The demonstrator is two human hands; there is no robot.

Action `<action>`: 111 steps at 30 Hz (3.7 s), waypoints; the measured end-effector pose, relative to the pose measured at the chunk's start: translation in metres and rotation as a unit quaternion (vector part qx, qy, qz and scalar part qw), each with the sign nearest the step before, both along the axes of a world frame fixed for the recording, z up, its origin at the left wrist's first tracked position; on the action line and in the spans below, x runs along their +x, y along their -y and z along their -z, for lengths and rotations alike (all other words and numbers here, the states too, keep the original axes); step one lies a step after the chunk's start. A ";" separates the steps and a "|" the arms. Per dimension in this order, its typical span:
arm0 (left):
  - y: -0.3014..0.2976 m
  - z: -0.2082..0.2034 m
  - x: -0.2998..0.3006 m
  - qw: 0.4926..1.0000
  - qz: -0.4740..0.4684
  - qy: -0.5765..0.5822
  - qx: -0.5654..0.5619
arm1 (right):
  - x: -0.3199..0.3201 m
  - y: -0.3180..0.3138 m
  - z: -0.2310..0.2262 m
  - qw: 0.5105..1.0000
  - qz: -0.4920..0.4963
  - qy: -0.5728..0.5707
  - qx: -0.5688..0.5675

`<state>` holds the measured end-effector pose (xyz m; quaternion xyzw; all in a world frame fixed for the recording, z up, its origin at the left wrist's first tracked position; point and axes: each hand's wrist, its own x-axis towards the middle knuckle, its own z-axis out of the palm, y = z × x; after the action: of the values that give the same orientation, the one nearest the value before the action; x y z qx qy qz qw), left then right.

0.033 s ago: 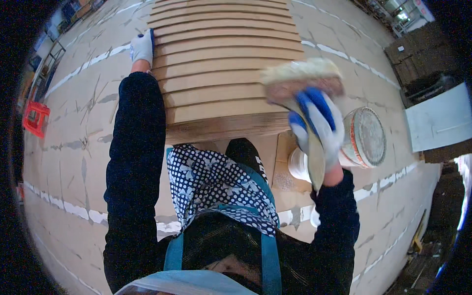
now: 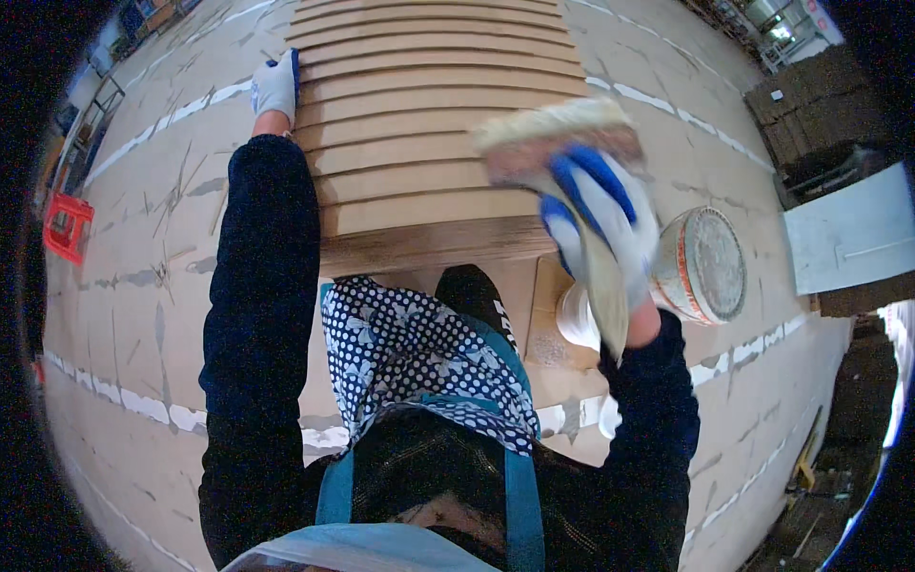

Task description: Painting or applying a liquid finish to a wooden slatted structure using a brush.

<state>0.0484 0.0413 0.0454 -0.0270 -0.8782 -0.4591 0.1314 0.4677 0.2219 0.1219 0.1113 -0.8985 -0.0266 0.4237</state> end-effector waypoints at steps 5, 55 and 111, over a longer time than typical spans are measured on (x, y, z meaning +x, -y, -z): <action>0.006 0.006 -0.011 0.999 0.024 -0.020 -0.017 | -0.089 0.008 -0.017 0.961 -0.097 0.146 -0.212; 0.004 -0.003 0.015 0.996 0.066 -0.051 -0.032 | -0.307 -0.030 -0.010 0.949 -0.002 0.161 -0.273; 0.002 0.002 0.008 0.989 0.052 -0.112 -0.077 | -0.119 0.044 0.027 0.939 -0.121 0.258 -0.190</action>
<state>0.0568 0.0392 0.0438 -0.1336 -0.8880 -0.3906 0.2026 0.3490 0.1780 0.0949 0.1397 -0.9450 0.2261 0.1907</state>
